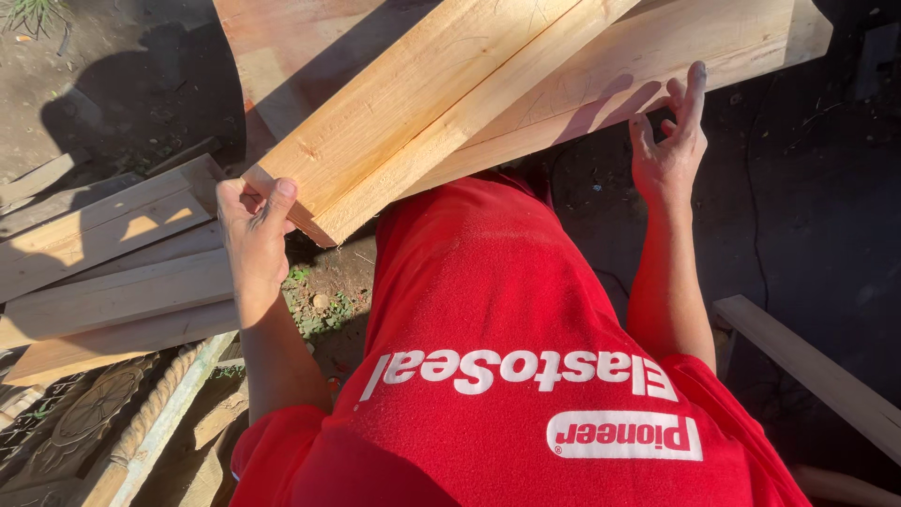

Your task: The person arranges several wooden planks on a workbench, then uses an angle grinder with a sanding disc to smooth the surface of the planks. The person moves the grinder back and forth across the wood, generating sawdust.

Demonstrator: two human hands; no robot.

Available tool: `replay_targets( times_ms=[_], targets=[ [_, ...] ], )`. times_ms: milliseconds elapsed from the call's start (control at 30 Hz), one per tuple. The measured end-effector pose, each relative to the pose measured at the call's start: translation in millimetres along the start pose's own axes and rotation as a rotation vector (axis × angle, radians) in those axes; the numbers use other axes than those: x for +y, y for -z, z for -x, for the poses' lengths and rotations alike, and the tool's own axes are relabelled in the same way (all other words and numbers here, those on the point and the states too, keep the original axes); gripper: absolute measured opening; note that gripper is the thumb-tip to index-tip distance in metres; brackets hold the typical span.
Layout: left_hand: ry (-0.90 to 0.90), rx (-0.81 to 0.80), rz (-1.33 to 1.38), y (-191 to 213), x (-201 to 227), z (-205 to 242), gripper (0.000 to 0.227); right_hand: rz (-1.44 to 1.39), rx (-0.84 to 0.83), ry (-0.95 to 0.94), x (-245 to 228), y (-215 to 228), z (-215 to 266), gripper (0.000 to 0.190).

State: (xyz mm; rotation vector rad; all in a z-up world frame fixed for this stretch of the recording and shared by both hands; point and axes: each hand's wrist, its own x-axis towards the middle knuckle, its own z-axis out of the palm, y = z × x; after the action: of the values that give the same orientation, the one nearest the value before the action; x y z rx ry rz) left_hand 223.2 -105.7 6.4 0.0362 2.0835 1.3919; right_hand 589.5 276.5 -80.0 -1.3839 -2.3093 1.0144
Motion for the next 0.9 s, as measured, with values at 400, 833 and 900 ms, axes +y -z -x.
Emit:
replay_targets(
  times_ms=[400,833,900],
  targets=[
    [-0.014,0.178,0.103,-9.9,5.2,-61.0,0.051,-0.17,-0.124,-0.025,78.1,11.8,61.8,0.079],
    [-0.633,0.022,-1.021,-147.0,30.5,-116.9,0.085,-0.306,-0.217,-0.581,269.1,-12.2,174.9,0.06],
    [-0.838,-0.021,-1.123,-182.6,40.9,-108.7,0.086,-0.42,-0.253,-0.811,277.6,-18.6,190.6,0.061]
  ],
)
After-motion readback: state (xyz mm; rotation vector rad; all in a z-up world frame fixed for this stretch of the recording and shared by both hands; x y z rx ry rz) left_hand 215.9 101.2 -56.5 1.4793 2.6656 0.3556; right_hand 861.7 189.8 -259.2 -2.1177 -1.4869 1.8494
